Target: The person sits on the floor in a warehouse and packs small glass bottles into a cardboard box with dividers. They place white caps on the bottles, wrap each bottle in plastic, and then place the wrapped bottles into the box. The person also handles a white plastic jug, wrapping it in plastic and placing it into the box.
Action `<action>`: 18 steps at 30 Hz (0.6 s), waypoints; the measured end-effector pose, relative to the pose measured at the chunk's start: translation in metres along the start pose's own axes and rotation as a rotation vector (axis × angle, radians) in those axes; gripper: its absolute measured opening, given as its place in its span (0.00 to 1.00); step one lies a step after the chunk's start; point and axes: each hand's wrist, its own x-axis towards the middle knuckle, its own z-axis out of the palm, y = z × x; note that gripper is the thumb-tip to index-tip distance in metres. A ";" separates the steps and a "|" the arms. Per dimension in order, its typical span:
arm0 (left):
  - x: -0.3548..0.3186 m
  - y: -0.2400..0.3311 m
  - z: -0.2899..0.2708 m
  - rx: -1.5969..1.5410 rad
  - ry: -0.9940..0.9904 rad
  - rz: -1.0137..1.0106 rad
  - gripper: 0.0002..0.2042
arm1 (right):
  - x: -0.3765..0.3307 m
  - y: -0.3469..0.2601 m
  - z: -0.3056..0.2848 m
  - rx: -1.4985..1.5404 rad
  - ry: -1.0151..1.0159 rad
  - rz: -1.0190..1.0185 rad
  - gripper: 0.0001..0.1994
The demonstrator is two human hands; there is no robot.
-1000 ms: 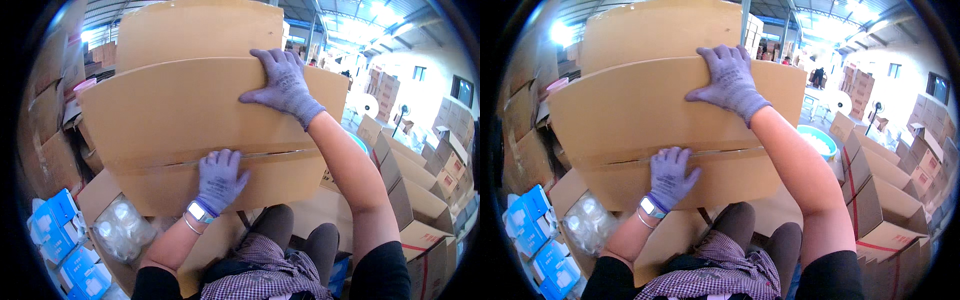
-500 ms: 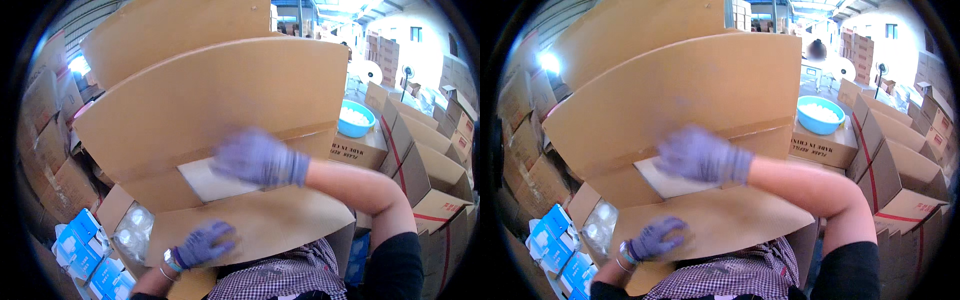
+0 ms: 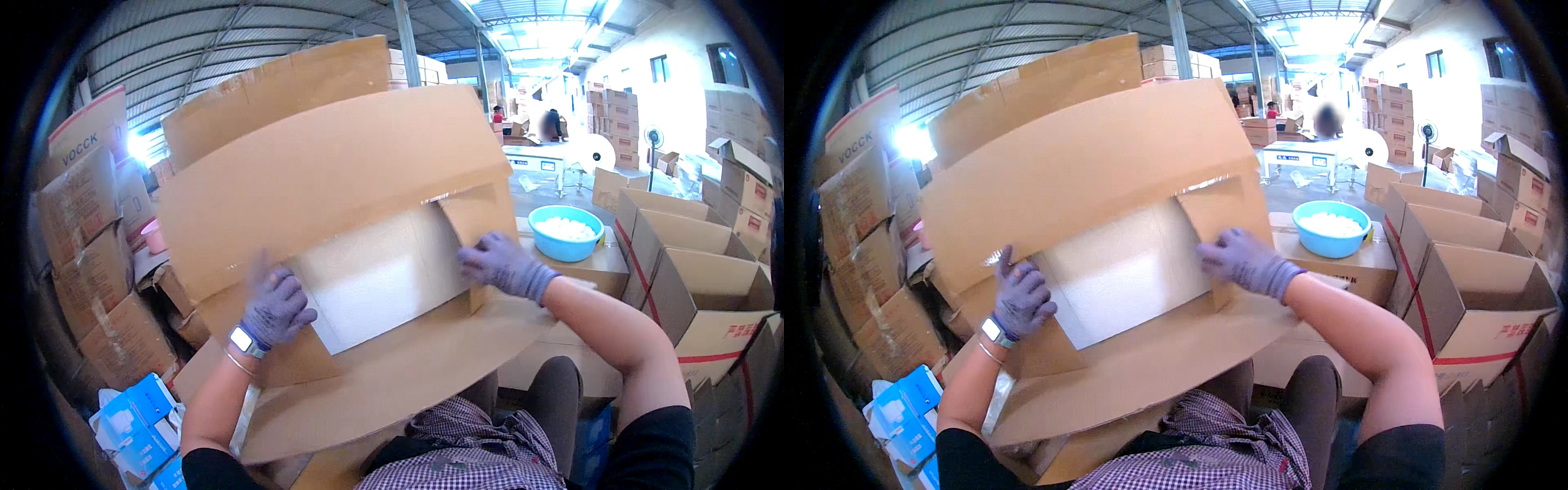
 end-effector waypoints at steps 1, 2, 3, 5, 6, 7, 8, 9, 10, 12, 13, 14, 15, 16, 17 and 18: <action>0.003 0.004 -0.020 -0.028 0.026 0.000 0.10 | -0.005 0.003 -0.015 0.016 0.020 0.031 0.09; 0.008 0.010 -0.028 -0.072 0.076 0.003 0.10 | -0.019 0.013 -0.026 -0.018 0.024 0.008 0.09; 0.008 0.015 -0.035 -0.105 0.108 0.003 0.10 | -0.032 0.020 -0.030 -0.032 0.036 -0.021 0.10; -0.006 0.024 -0.050 -0.117 0.130 0.029 0.11 | -0.040 0.022 -0.036 -0.106 0.053 -0.165 0.11; -0.010 0.031 -0.054 -0.141 0.105 0.035 0.11 | -0.047 0.018 -0.042 -0.171 0.033 -0.264 0.11; -0.014 0.036 -0.059 -0.164 0.078 0.040 0.11 | -0.053 0.016 -0.045 -0.232 0.015 -0.366 0.12; -0.019 0.039 -0.070 -0.150 0.129 0.038 0.12 | -0.060 0.019 -0.045 -0.237 -0.003 -0.324 0.12; -0.024 0.040 -0.079 -0.130 0.191 0.029 0.13 | -0.063 0.027 -0.046 -0.245 -0.008 -0.256 0.13; -0.030 0.040 -0.089 -0.108 0.250 0.020 0.15 | -0.066 0.035 -0.046 -0.253 -0.011 -0.191 0.14; -0.040 0.050 -0.117 -0.290 0.421 -0.504 0.18 | -0.060 0.036 -0.053 -0.207 -0.030 -0.099 0.18; -0.042 0.051 -0.136 -0.324 0.452 -0.638 0.20 | -0.057 0.034 -0.052 -0.213 -0.035 -0.107 0.19; -0.045 0.053 -0.146 -0.391 0.507 -0.770 0.21 | -0.059 0.035 -0.059 -0.244 -0.059 -0.107 0.20; -0.045 0.042 -0.164 -0.270 0.481 -0.519 0.21 | -0.055 0.034 -0.059 -0.257 -0.066 -0.117 0.21; -0.048 0.041 -0.171 -0.219 0.410 -0.360 0.21 | -0.049 0.028 -0.057 -0.277 -0.154 -0.132 0.22; -0.050 0.039 -0.178 -0.173 0.347 -0.197 0.21 | -0.040 0.018 -0.055 -0.221 -0.218 -0.110 0.21; -0.054 0.044 -0.177 -0.207 0.236 -0.127 0.21 | -0.035 0.000 -0.047 -0.154 -0.293 -0.085 0.21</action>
